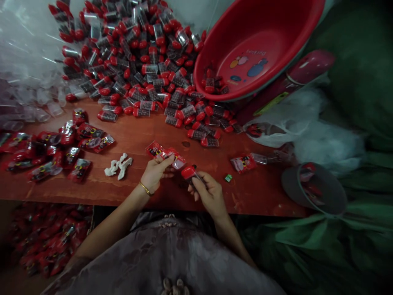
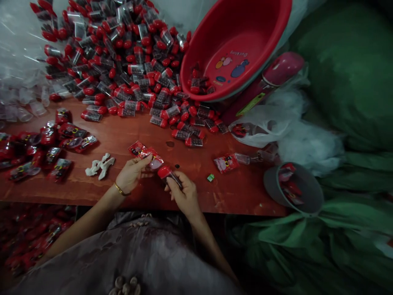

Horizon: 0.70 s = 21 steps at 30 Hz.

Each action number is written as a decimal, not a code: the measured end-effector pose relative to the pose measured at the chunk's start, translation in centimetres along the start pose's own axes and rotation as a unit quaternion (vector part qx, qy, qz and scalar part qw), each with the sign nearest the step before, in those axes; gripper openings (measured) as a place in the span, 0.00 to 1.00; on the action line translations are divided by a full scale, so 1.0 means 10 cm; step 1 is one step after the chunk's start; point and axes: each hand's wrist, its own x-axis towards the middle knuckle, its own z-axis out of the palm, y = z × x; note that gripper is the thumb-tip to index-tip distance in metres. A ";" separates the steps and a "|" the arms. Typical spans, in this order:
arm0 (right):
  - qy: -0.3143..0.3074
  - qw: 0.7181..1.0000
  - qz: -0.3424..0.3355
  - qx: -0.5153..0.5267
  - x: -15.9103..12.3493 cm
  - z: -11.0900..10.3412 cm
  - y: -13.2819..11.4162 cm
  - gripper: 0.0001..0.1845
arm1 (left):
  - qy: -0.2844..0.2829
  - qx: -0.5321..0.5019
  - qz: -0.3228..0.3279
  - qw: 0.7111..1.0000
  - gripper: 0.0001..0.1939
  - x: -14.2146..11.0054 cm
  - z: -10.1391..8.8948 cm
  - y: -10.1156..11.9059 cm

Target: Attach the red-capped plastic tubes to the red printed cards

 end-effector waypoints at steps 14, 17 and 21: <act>-0.060 0.992 0.080 0.081 0.00 -0.01 -0.03 0.18 | -0.027 0.104 0.112 0.988 0.17 -0.07 -0.04 -0.07; -0.067 0.989 0.097 0.088 0.01 -0.01 -0.08 0.19 | -0.036 0.140 0.151 0.978 0.13 -0.08 -0.05 -0.08; -0.088 0.988 0.105 0.075 0.04 -0.02 -0.09 0.19 | -0.040 0.174 0.174 0.968 0.12 -0.11 -0.05 -0.06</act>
